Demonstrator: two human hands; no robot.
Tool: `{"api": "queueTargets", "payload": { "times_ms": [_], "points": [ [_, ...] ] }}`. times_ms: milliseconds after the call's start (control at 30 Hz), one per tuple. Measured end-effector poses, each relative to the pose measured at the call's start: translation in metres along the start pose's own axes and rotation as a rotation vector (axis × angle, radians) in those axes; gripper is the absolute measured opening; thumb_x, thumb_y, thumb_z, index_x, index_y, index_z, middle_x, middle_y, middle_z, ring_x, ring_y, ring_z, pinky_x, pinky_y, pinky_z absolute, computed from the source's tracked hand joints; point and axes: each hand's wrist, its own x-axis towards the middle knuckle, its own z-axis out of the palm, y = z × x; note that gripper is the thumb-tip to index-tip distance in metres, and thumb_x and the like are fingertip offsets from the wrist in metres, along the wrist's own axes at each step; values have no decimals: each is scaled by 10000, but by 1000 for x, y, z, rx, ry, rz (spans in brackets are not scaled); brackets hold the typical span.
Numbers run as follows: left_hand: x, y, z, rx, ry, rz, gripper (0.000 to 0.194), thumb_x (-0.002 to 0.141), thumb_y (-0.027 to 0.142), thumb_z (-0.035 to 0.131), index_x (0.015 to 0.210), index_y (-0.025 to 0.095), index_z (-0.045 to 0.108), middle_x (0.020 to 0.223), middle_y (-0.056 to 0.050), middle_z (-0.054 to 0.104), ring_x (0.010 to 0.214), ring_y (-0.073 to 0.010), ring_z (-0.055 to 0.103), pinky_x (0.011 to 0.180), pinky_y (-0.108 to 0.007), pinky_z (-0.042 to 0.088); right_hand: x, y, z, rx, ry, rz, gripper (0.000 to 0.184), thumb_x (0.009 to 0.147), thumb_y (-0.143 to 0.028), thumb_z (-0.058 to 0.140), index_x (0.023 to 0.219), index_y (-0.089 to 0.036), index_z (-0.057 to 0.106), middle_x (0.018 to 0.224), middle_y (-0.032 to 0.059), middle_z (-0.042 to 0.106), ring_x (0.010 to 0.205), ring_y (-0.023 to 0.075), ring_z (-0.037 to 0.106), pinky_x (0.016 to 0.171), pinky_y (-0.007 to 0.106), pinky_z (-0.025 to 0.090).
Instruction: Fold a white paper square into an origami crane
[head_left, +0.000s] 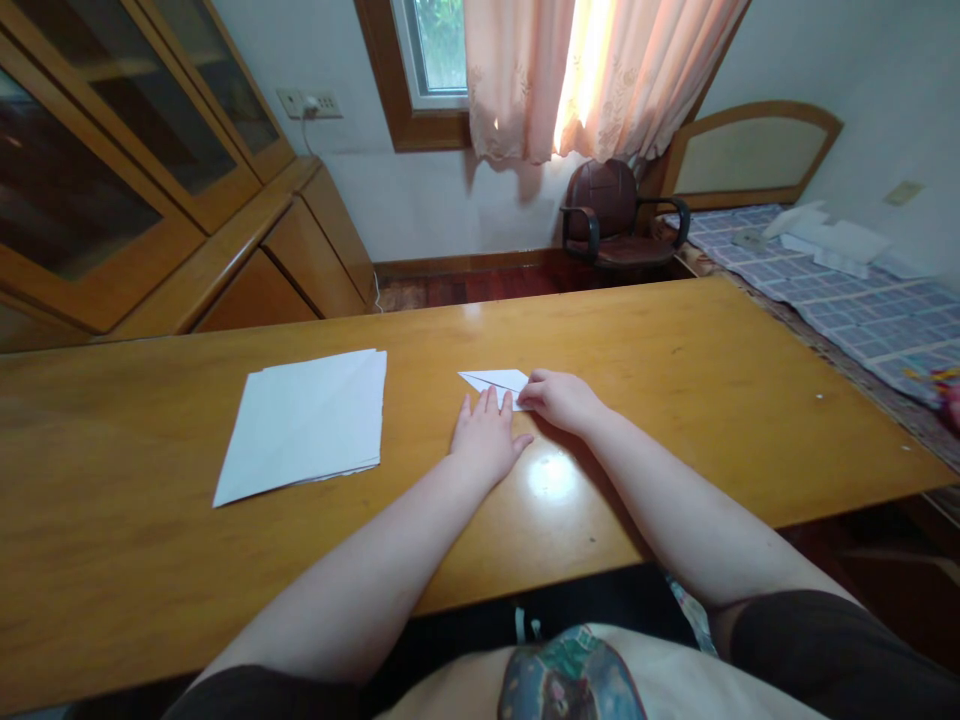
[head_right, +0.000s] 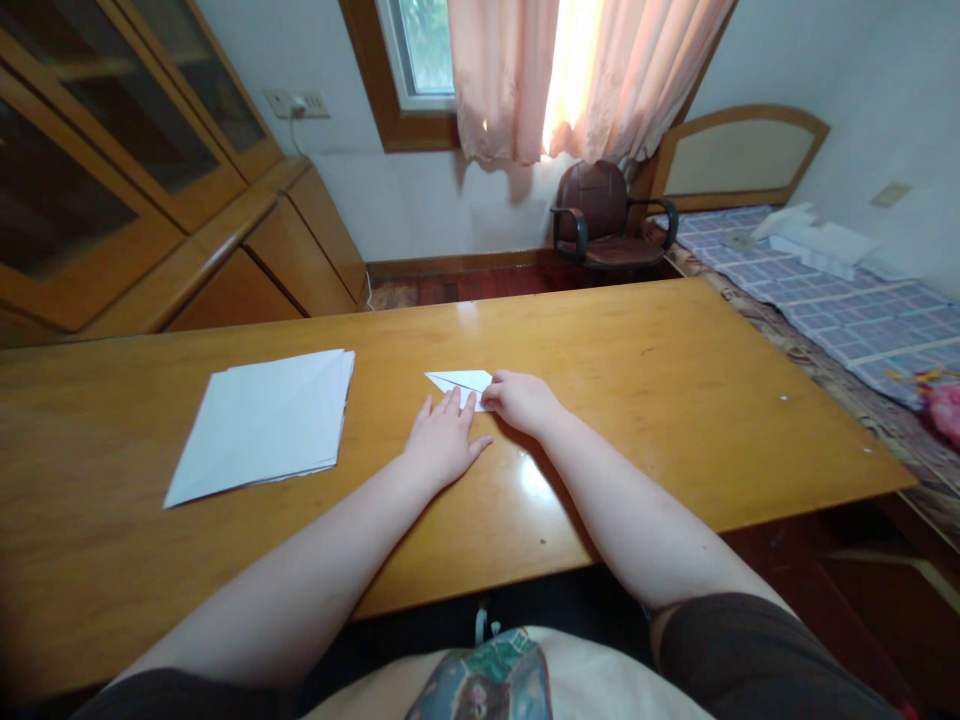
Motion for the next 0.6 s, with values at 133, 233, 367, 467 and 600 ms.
{"api": "queueTargets", "payload": {
  "times_ms": [133, 233, 367, 467, 600],
  "points": [
    [0, 0, -1, -8, -4, 4, 790, 844, 609, 422, 1461, 135, 291, 1513, -193, 283, 1407, -305, 246, 1147, -495, 135, -2, 3, -4, 6, -8, 13, 234, 884, -362, 528, 940, -287, 743, 994, 30, 654, 807, 154, 579, 671, 245, 344],
    [-1, 0, -1, -16, -3, 12, 802, 850, 595, 423, 1460, 94, 285, 1510, -222, 268, 1409, -314, 236, 1145, -503, 134, -4, 6, -7, -4, -9, -1, 243, 881, -373, 527, 920, -283, 748, 983, 32, 655, 787, 153, 572, 659, 248, 338],
    [-1, 0, -1, -18, -8, 5, 799, 844, 597, 436, 1462, 112, 284, 1515, -217, 260, 1411, -307, 234, 1147, -497, 132, -6, 13, -9, -7, -36, -3, 227, 864, -349, 543, 899, -280, 756, 975, 29, 660, 788, 153, 575, 661, 245, 339],
    [-1, -1, 0, -17, -5, 3, 797, 843, 600, 434, 1462, 122, 284, 1518, -205, 262, 1410, -305, 239, 1149, -492, 129, -10, 21, -12, 3, -54, 1, 207, 843, -308, 561, 896, -293, 761, 952, 23, 659, 790, 151, 577, 665, 241, 344],
    [0, -2, 1, -8, -5, 5, 792, 846, 614, 410, 1464, 134, 283, 1521, -195, 261, 1412, -298, 236, 1149, -491, 134, -15, 28, -17, 23, -58, 12, 203, 821, -281, 575, 880, -309, 767, 960, 12, 661, 792, 147, 582, 669, 238, 354]
  ]
}}
